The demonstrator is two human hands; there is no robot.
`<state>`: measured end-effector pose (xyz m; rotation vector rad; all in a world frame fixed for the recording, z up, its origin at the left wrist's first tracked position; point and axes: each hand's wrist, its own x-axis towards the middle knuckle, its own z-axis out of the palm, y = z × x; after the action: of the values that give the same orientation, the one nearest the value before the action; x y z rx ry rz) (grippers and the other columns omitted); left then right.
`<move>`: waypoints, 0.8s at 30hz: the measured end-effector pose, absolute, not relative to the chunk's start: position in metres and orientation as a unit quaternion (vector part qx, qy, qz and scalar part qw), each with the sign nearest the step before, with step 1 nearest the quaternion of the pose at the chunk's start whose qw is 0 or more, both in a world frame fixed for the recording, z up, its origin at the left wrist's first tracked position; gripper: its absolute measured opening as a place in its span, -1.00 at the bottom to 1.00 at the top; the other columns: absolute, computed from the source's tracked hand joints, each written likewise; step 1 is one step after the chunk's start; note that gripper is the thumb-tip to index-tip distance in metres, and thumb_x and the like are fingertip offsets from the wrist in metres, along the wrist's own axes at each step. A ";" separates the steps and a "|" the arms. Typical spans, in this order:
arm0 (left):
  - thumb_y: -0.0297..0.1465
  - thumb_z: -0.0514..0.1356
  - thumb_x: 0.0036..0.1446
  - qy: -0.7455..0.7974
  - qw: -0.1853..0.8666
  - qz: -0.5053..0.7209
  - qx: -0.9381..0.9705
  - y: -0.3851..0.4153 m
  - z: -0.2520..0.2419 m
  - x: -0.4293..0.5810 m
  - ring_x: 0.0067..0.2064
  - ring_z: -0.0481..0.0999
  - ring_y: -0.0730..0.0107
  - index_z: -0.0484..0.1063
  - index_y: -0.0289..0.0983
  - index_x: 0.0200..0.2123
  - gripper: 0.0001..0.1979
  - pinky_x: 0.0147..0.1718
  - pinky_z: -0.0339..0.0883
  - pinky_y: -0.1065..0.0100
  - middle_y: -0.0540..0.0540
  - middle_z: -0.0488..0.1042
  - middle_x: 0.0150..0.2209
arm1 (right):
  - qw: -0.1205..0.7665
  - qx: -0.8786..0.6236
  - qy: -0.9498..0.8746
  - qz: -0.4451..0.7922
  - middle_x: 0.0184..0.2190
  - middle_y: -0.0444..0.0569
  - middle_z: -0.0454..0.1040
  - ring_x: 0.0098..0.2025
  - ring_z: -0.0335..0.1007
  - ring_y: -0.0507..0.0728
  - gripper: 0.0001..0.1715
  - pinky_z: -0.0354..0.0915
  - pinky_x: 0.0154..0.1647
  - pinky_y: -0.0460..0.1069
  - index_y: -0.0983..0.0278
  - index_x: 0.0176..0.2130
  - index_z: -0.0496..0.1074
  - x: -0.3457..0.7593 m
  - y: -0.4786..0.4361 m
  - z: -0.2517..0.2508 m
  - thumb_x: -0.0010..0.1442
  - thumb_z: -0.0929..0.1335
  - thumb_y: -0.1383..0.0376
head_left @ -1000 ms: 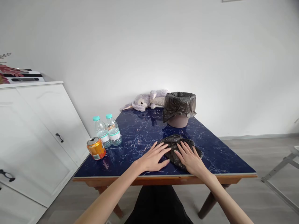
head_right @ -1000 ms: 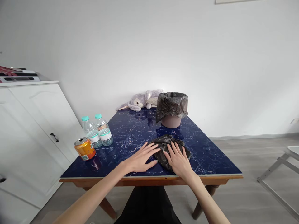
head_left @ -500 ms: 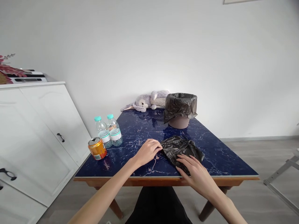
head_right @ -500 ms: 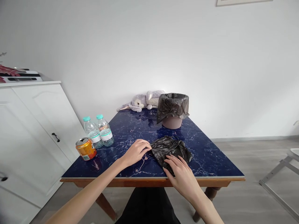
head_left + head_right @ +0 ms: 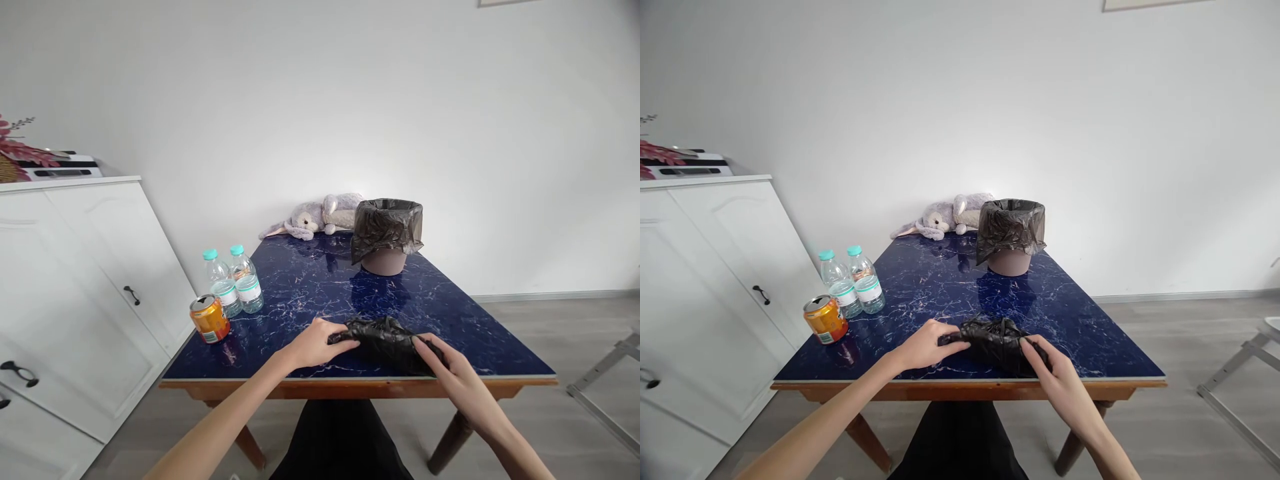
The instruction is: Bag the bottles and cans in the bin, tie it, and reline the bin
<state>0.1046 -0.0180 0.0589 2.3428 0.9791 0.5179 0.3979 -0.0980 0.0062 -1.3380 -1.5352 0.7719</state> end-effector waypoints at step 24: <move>-0.43 0.27 0.25 0.506 0.186 0.322 0.778 0.008 0.011 0.141 -0.10 0.66 0.12 0.42 -0.16 0.03 -0.72 -0.11 0.48 0.17 -0.14 0.62 -0.03 | 0.191 -0.621 -0.755 -0.089 0.54 0.18 0.06 0.54 -0.12 0.64 -0.28 0.09 0.36 0.60 0.07 0.50 0.18 0.308 -0.079 -0.038 0.53 0.14 -0.10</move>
<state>0.1412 0.0075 0.0114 2.1916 1.4249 0.9075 0.3078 -0.0792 -0.0377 -1.7453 -2.1200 -0.2508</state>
